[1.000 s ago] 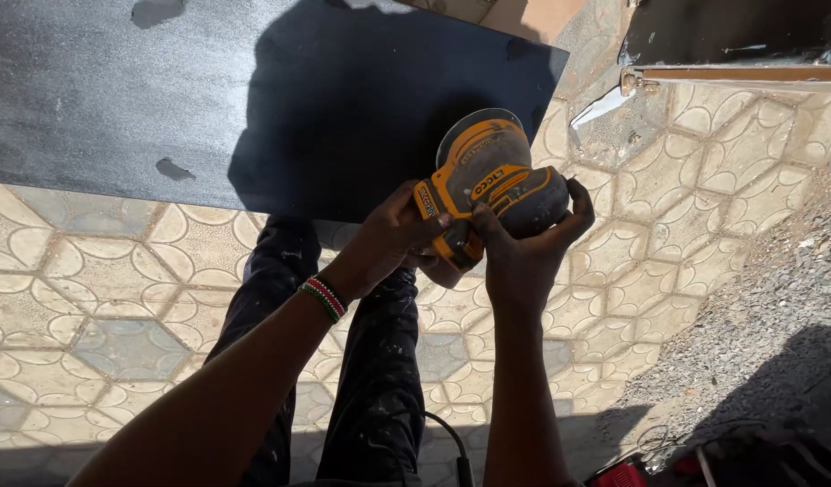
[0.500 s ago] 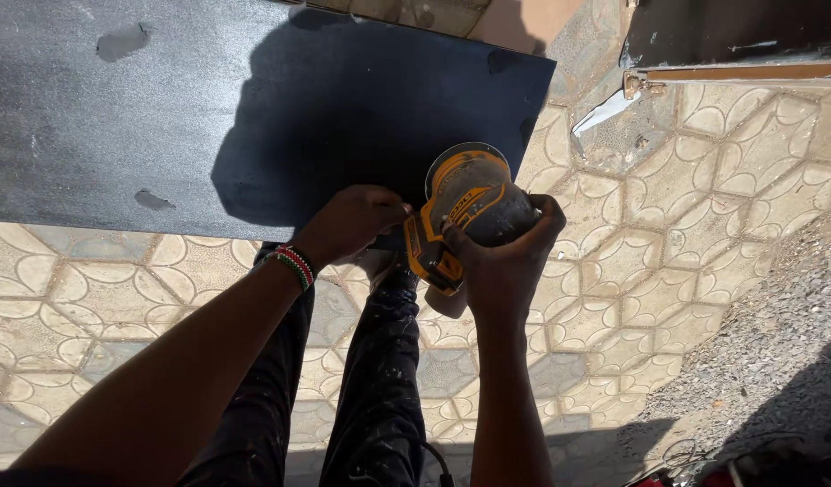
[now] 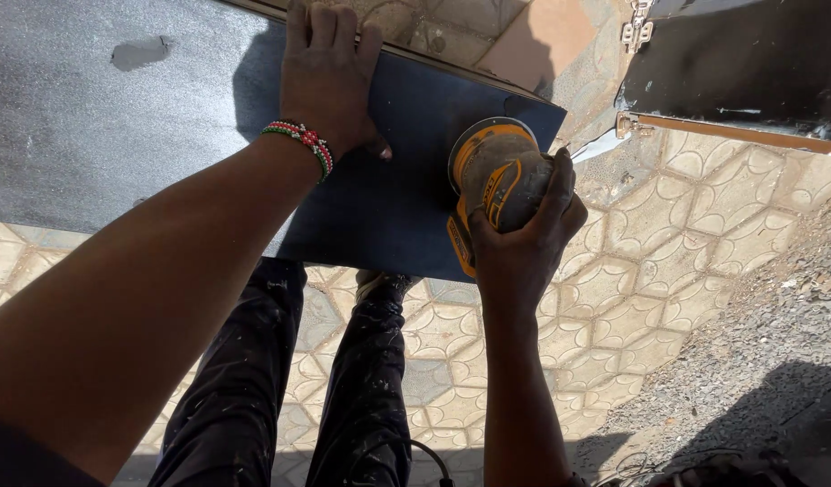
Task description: The person uses a yellow and black orbital sander to smooth the surface of a dark metal sheet. They hold the sheet steady with their left hand while maneuvering the sander with their right hand across the flat surface and along the edges.
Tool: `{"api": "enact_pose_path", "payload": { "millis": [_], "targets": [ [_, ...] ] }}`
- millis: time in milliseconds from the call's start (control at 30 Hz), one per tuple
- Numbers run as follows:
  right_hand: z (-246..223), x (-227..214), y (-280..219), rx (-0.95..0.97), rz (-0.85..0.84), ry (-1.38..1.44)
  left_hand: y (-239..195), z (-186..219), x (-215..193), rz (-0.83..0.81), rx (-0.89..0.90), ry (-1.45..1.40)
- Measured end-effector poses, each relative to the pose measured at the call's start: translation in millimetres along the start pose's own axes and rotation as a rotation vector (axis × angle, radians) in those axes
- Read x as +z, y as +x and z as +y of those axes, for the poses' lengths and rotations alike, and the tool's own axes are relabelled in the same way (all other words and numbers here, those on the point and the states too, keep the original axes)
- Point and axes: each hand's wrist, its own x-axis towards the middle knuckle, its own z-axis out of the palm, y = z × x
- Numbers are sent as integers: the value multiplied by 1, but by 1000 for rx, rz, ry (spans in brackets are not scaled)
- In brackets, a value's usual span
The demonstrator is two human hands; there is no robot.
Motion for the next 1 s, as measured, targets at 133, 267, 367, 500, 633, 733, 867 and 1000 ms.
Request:
{"api": "enact_pose_path", "payload": {
  "millis": [133,267,367,500,633,733,867,1000],
  "targets": [
    [-12,-3,51,95,95,18,-5,-18,9,4,54,-29],
    [4,-16,94,348,142,-37,-6,-27,6,145,157,-287],
    [15,-18,98,375,144,-89,-9,-28,9,116,136,-260],
    [18,-8,87,301,155,-86,0,-29,3,-32,144,-260],
    [-12,-4,84,296,143,-20,12,-36,5,-163,186,-283],
    [-18,-4,81,330,128,-9,13,-32,7,-200,175,-230],
    [-30,0,69,238,109,-21,14,-33,7,-238,159,-241],
    [-45,9,50,244,41,1,23,-36,-3,-384,167,-312]
  ]
}}
